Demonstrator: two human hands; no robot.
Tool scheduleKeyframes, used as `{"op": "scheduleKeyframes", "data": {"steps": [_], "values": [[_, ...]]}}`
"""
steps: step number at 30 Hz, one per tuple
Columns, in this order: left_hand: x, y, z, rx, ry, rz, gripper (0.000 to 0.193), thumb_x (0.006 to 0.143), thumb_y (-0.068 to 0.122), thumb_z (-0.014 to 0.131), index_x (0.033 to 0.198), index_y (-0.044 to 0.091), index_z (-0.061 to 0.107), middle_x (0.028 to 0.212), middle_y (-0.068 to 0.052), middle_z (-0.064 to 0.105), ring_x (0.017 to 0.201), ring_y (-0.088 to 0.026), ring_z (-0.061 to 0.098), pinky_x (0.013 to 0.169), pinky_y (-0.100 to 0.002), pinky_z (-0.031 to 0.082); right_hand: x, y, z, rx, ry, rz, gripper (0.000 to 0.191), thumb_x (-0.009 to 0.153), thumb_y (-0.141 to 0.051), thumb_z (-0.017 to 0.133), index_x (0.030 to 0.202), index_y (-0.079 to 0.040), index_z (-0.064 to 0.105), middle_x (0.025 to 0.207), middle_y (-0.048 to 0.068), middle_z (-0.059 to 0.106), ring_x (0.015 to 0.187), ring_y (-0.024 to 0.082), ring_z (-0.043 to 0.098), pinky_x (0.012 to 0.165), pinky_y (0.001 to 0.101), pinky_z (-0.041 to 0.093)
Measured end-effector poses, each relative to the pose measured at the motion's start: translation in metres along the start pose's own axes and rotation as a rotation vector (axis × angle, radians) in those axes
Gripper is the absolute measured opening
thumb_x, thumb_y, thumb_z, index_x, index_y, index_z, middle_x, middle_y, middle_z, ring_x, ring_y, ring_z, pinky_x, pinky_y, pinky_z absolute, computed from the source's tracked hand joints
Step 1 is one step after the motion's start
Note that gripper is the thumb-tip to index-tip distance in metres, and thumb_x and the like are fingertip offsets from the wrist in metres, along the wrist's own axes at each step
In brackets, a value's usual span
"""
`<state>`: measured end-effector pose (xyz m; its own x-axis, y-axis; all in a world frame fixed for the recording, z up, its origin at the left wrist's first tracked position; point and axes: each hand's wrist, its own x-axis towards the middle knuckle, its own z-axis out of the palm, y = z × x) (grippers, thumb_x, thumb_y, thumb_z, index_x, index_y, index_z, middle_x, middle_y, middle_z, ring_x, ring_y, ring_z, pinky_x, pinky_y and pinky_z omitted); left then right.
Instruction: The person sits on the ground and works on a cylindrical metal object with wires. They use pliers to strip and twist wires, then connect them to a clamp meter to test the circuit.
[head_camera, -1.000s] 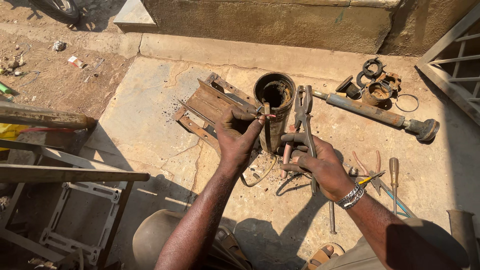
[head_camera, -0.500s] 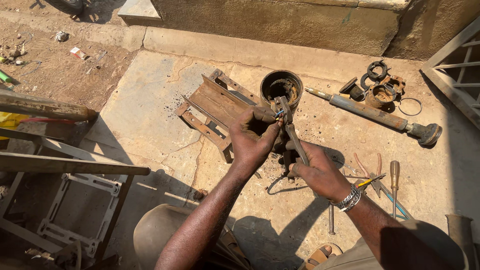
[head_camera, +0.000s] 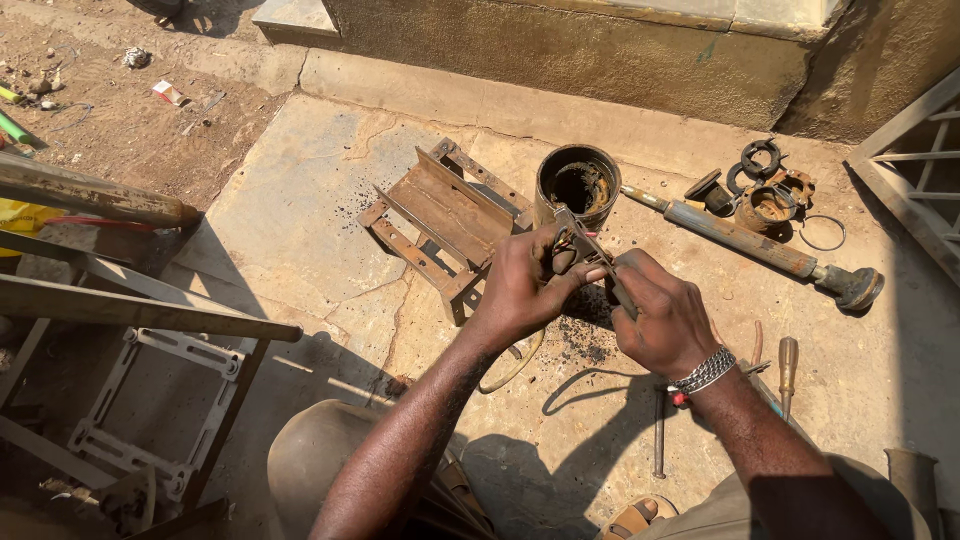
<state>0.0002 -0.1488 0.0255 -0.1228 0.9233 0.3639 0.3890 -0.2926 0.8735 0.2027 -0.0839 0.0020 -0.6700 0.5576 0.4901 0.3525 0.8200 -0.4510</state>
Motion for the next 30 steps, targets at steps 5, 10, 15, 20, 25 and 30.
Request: {"op": "scheduleKeyframes", "data": {"steps": [5, 10, 15, 20, 25, 30], "values": [[-0.002, -0.020, 0.007, 0.109, 0.139, 0.071, 0.025, 0.080, 0.023, 0.089, 0.093, 0.007, 0.074, 0.066, -0.004, 0.065, 0.061, -0.010, 0.065, 0.056, -0.031, 0.052, -0.013, -0.007, 0.011, 0.279, -0.052, 0.120, 0.021, 0.077, 0.001, 0.058, 0.096, -0.001, 0.065, 0.084, 0.012, 0.062, 0.070, 0.025, 0.065, 0.063, 0.0376, 0.053], [-0.001, -0.018, 0.037, -0.067, 0.425, -0.117, 0.022, 0.087, 0.021, 0.085, 0.094, 0.002, 0.079, 0.071, -0.003, 0.071, 0.066, -0.009, 0.065, 0.055, -0.031, 0.052, -0.022, -0.032, 0.045, 1.222, 0.173, 0.674, 0.020, 0.087, 0.004, 0.051, 0.105, 0.002, 0.057, 0.084, 0.014, 0.064, 0.063, 0.020, 0.060, 0.045, 0.0305, 0.048], [-0.003, -0.038, 0.016, -0.106, 0.350, -0.022, 0.036, 0.091, 0.023, 0.079, 0.105, -0.002, 0.058, 0.083, -0.006, 0.063, 0.072, -0.010, 0.063, 0.060, -0.027, 0.053, -0.009, -0.008, 0.021, 1.041, 0.085, 0.689, 0.040, 0.090, 0.004, 0.048, 0.128, 0.000, 0.061, 0.108, 0.009, 0.069, 0.090, 0.015, 0.072, 0.069, 0.0324, 0.067], [-0.008, -0.057, 0.008, -0.078, 0.464, 0.204, 0.033, 0.100, 0.014, 0.075, 0.112, 0.002, 0.046, 0.094, -0.007, 0.053, 0.080, -0.011, 0.055, 0.068, -0.026, 0.049, -0.001, 0.001, 0.004, 1.019, 0.138, 0.666, 0.039, 0.092, 0.003, 0.050, 0.130, 0.002, 0.061, 0.123, 0.011, 0.066, 0.097, 0.018, 0.072, 0.071, 0.0365, 0.068], [0.002, -0.054, -0.003, -0.043, 0.581, 0.522, 0.018, 0.100, 0.012, 0.075, 0.107, 0.004, 0.060, 0.103, -0.010, 0.060, 0.090, -0.016, 0.061, 0.075, -0.028, 0.052, 0.002, -0.006, 0.008, 1.038, 0.095, 0.682, 0.038, 0.093, 0.000, 0.054, 0.129, 0.001, 0.063, 0.111, 0.010, 0.067, 0.092, 0.018, 0.072, 0.069, 0.0355, 0.067], [-0.004, -0.038, -0.006, -0.052, 0.439, 0.471, 0.014, 0.103, 0.014, 0.069, 0.113, 0.004, 0.072, 0.105, -0.011, 0.068, 0.095, -0.018, 0.067, 0.080, -0.030, 0.054, 0.001, -0.007, 0.013, 1.017, 0.050, 0.597, 0.039, 0.096, -0.002, 0.058, 0.134, 0.003, 0.065, 0.096, 0.007, 0.060, 0.084, 0.014, 0.066, 0.071, 0.0360, 0.067]]}}
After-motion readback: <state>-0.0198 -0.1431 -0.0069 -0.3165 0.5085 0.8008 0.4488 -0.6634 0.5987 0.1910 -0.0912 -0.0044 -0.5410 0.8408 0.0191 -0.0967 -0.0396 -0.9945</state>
